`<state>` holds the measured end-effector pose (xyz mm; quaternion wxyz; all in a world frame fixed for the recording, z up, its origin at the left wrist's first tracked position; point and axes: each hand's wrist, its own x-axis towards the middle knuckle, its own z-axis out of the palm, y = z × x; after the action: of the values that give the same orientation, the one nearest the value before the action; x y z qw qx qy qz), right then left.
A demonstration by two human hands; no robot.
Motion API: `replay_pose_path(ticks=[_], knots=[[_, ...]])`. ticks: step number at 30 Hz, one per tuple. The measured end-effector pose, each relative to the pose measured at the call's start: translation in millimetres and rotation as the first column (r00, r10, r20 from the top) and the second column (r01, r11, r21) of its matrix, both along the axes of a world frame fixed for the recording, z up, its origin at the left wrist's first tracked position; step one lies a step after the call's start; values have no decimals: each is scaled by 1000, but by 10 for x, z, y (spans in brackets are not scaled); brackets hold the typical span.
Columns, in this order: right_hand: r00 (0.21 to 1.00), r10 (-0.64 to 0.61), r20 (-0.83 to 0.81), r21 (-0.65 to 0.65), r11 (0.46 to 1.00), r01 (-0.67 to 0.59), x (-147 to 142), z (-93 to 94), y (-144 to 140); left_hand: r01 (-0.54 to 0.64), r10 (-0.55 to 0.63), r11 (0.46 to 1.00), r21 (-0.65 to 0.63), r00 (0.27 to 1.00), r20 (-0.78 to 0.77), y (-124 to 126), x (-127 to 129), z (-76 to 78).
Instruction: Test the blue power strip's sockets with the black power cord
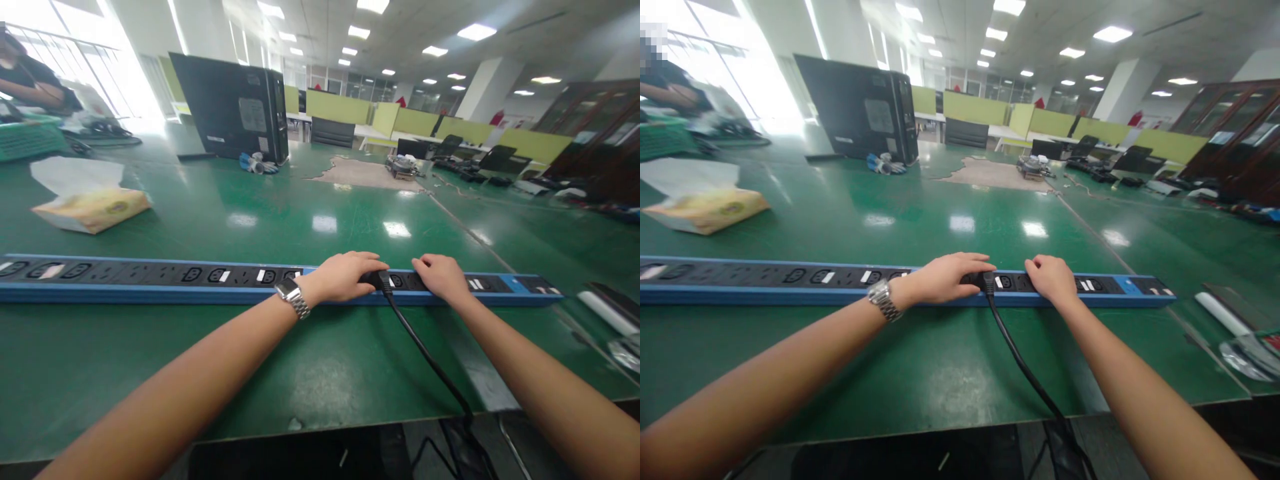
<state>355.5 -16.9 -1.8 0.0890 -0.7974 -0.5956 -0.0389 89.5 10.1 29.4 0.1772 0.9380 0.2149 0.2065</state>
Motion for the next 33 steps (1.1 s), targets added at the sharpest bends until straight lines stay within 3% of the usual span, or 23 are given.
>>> replay_pose_path(ticks=[2,4,5,6,7,9,10,12,13,14,15,18,19,20,23,26,29,33], knots=[[1000,6,-9,-2,1000,-6,7,-5,2,-163,181,980,-117,969,171,-140,-78,-9],[1000,10,-15,6,1000,-10,17,-15,5,-279,382,881,-383,896,225,-338,-135,-51],[1000,12,-15,12,1000,-12,23,-21,6,-257,417,793,-552,890,185,-441,-136,-80],[1000,13,-13,18,1000,-13,28,-26,7,-180,392,671,-719,910,138,-535,-111,-111],[1000,16,-10,23,1000,-16,32,-31,9,-90,355,514,-853,927,117,-612,-59,-138],[1000,24,-3,26,999,-24,39,-36,11,84,383,207,-975,910,160,-705,120,-171],[1000,25,-1,25,999,-25,41,-36,12,163,451,103,-981,871,193,-724,229,-170],[1000,24,-3,23,999,-24,46,-34,15,278,589,3,-961,776,226,-738,422,-134],[1000,22,-6,23,1000,-21,48,-32,16,318,632,-8,-948,736,242,-746,480,-99],[1000,19,-10,22,1000,-19,50,-31,18,349,655,18,-937,704,275,-759,499,-55],[1000,20,-13,23,1000,-20,52,-30,20,372,652,77,-925,683,329,-779,472,-4],[1000,21,-19,32,999,-20,55,-31,22,378,555,332,-864,662,504,-820,138,147],[1000,19,-22,36,999,-18,55,-33,23,332,558,387,-860,658,505,-808,-30,179],[1000,15,-25,39,999,-14,53,-35,24,262,600,408,-874,645,474,-777,-206,195],[1000,7,-25,46,999,-6,44,-40,24,19,797,336,-942,527,295,-614,-655,135],[1000,3,-18,59,998,-2,35,-42,20,-166,808,262,-951,577,122,-485,-829,-11],[1000,-1,-14,66,998,2,28,-41,11,-247,751,288,-925,658,58,-462,-765,-112],[1000,-3,-9,59,998,3,27,-42,4,-324,726,337,-884,688,25,-487,-647,-147]])
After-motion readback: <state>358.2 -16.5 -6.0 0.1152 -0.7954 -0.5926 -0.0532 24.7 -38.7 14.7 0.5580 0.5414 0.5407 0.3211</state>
